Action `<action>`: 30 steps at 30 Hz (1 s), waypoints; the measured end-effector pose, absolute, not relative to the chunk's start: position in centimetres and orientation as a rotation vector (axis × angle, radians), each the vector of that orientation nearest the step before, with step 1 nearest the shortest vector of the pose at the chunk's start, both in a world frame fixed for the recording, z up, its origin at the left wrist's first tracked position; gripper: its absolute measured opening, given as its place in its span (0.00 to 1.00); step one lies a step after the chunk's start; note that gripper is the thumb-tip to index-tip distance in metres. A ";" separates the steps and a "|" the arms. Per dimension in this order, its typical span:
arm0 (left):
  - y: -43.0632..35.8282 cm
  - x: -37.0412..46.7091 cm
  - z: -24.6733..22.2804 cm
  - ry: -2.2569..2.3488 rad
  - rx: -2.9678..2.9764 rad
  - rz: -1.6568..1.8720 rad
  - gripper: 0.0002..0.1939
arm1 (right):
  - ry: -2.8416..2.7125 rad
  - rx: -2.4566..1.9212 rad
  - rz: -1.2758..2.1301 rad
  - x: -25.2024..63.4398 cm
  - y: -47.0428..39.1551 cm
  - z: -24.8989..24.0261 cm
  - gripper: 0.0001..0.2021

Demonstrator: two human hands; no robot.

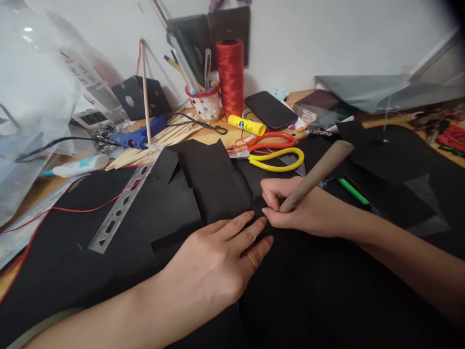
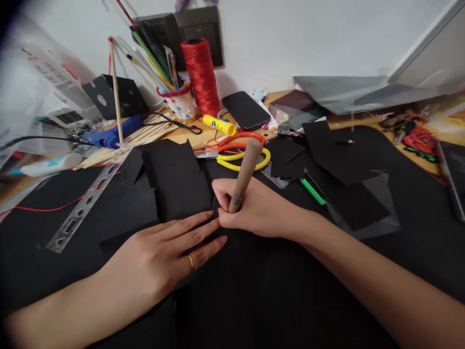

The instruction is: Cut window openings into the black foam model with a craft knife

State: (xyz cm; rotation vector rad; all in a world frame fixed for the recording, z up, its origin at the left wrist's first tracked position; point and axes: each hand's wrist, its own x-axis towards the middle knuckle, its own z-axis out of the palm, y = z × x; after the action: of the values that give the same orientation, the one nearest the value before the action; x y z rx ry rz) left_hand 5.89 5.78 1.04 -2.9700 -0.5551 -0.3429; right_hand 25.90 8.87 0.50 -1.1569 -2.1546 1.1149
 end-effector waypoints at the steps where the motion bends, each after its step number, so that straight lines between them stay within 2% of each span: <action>1: 5.8 5.9 1.1 -0.548 -2.971 -0.333 0.20 | -2.154 -1.150 1.134 25.9 8.9 0.5 0.12; 30: 5.5 5.8 0.3 -0.604 -2.957 -0.385 0.21 | -2.100 -1.198 1.040 26.0 8.5 0.3 0.13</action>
State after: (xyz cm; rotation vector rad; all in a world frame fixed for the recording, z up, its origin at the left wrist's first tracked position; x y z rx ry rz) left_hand 5.85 5.53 0.32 -2.9569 -0.6041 -0.3847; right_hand 26.05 8.49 0.28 -1.1976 -2.1000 1.0398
